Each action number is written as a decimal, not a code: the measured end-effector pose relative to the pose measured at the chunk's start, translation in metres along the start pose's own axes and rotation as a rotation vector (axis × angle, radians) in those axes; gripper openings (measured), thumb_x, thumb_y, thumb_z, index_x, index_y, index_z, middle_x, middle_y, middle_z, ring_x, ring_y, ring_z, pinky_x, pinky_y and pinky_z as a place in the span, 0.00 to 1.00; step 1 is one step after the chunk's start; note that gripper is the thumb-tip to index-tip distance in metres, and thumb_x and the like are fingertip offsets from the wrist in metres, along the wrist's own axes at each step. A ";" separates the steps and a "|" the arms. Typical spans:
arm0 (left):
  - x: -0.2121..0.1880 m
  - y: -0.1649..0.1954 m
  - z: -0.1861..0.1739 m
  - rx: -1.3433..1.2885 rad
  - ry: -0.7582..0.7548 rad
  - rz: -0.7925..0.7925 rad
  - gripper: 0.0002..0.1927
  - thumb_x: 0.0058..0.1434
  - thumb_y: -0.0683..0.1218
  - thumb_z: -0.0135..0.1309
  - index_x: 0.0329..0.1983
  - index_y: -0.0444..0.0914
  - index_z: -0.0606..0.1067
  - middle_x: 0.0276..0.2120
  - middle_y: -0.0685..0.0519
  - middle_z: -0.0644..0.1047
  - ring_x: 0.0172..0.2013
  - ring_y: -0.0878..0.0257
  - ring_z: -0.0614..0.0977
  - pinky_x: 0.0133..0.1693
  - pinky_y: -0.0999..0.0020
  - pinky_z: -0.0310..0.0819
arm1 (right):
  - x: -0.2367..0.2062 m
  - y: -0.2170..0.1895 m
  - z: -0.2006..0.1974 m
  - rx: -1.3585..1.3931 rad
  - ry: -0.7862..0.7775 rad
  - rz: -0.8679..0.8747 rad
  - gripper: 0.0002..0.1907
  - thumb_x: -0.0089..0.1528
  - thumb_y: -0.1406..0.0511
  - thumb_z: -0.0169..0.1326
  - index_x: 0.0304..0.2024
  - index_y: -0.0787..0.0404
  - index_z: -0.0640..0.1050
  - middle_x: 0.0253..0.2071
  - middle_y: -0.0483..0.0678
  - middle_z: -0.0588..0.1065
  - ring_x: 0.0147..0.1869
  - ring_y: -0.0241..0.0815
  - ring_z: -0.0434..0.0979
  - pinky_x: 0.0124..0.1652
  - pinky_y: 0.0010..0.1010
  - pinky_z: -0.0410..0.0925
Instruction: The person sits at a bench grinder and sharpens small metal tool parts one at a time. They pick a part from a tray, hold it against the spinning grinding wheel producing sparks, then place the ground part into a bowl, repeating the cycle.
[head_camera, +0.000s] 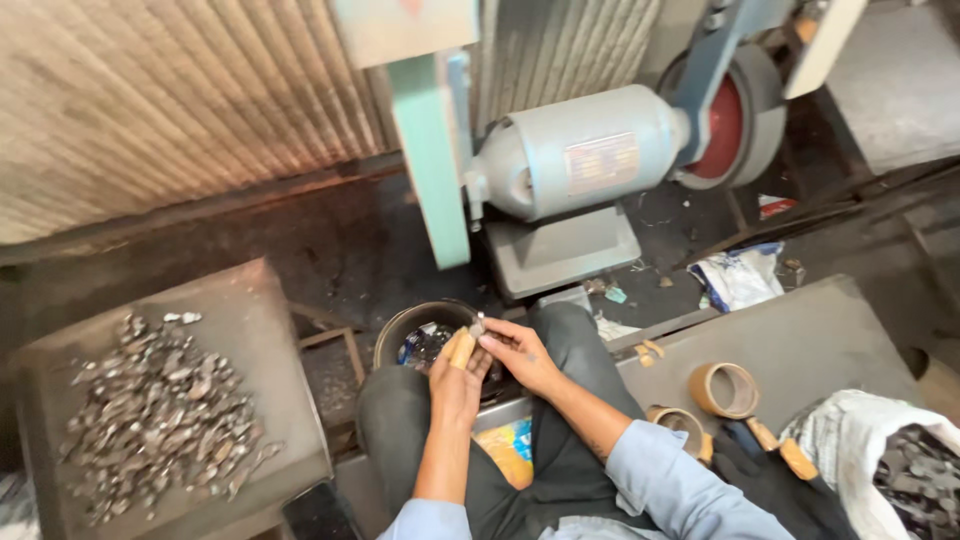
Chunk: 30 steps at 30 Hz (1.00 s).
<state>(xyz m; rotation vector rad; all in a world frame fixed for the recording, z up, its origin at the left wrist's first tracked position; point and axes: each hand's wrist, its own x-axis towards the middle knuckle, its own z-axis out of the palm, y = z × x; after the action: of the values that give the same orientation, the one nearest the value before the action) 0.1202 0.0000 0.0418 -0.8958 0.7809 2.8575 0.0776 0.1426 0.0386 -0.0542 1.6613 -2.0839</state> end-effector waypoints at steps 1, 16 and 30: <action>-0.001 -0.006 0.002 0.079 -0.013 0.003 0.16 0.65 0.43 0.54 0.55 0.35 0.74 0.44 0.49 0.81 0.40 0.60 0.85 0.41 0.67 0.81 | 0.000 -0.003 -0.008 0.040 -0.002 0.003 0.20 0.66 0.67 0.55 0.60 0.67 0.77 0.43 0.45 0.80 0.40 0.31 0.76 0.37 0.26 0.69; 0.046 0.016 0.026 0.655 -0.154 0.123 0.16 0.68 0.44 0.52 0.55 0.32 0.78 0.37 0.48 0.84 0.34 0.62 0.86 0.34 0.70 0.80 | 0.051 -0.015 -0.030 0.075 0.002 -0.051 0.13 0.70 0.64 0.55 0.46 0.70 0.82 0.35 0.42 0.77 0.38 0.29 0.72 0.38 0.23 0.68; 0.136 0.007 0.019 0.605 -0.053 0.277 0.13 0.68 0.43 0.52 0.51 0.32 0.79 0.30 0.52 0.81 0.27 0.67 0.80 0.30 0.73 0.72 | 0.114 -0.029 -0.009 0.116 0.140 0.001 0.12 0.68 0.67 0.56 0.48 0.70 0.81 0.32 0.41 0.77 0.32 0.29 0.70 0.33 0.22 0.65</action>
<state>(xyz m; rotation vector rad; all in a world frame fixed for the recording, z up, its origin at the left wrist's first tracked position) -0.0038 -0.0108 -0.0161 -0.6592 1.7439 2.5553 -0.0366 0.1120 0.0343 0.1330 1.6149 -2.2238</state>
